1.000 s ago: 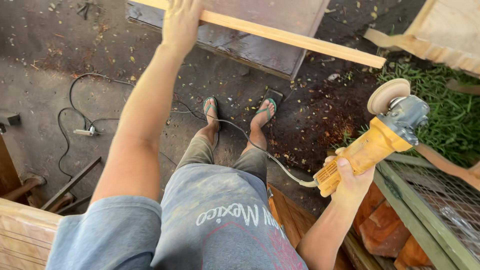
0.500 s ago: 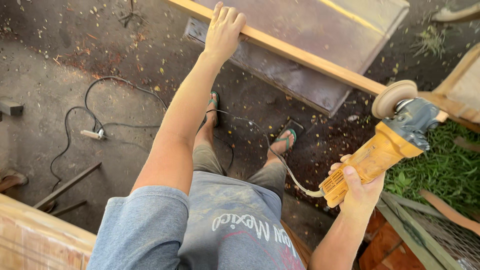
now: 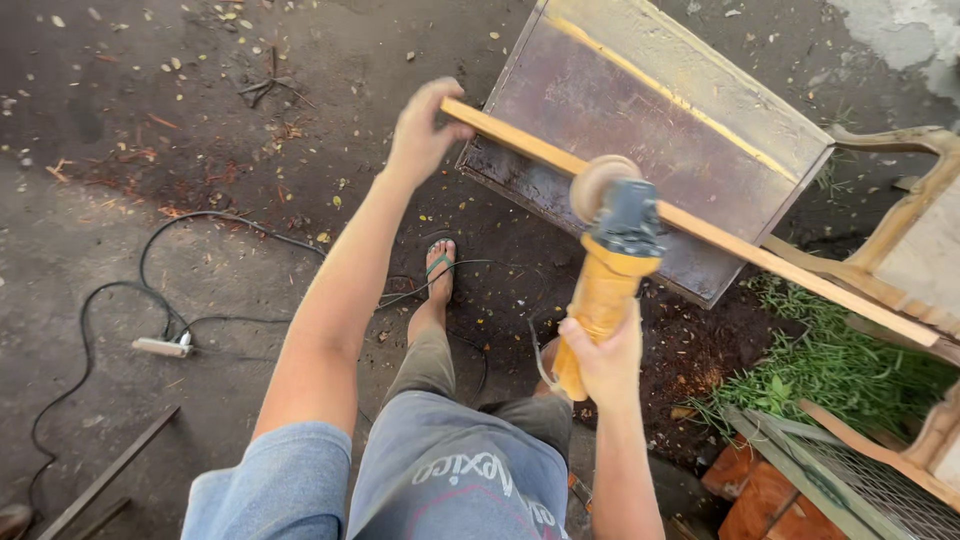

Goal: The person uses an electric orbital sander to smooth the surface and edges of a rectangular wooden board. They move the sander across the board's face and along its edges, then flip the board to sand the other side.

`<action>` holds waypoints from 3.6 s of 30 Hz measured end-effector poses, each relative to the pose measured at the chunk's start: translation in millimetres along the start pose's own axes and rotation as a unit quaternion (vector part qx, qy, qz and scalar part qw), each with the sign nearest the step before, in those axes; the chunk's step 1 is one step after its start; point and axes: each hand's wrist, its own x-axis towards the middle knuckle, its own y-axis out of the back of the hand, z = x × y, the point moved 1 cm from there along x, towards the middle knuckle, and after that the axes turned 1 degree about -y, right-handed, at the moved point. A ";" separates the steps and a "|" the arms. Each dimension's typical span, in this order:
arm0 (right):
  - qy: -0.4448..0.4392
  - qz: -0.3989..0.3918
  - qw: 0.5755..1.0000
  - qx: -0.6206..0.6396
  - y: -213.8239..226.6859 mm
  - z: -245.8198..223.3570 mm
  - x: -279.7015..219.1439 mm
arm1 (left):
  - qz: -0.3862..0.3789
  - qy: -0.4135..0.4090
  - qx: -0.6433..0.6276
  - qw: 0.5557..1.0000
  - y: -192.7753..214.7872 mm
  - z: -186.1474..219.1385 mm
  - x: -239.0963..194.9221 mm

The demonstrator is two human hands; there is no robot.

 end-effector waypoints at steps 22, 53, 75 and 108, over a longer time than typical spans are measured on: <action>-0.072 -0.073 0.979 -0.175 -159.7 -70.2 48.7 | -0.081 -0.028 -0.064 0.994 7.6 -16.0 -0.1; -0.121 0.095 0.986 -0.067 5.4 10.1 11.0 | -0.106 -0.058 -0.015 0.993 11.0 -12.9 12.3; -0.050 -0.068 0.988 -0.127 -148.6 -56.7 52.3 | -0.068 -0.041 -0.037 0.996 8.4 -15.0 11.4; -0.131 0.146 0.979 -0.054 105.8 50.8 1.6 | -0.137 -0.020 -0.037 0.990 15.7 -46.7 0.2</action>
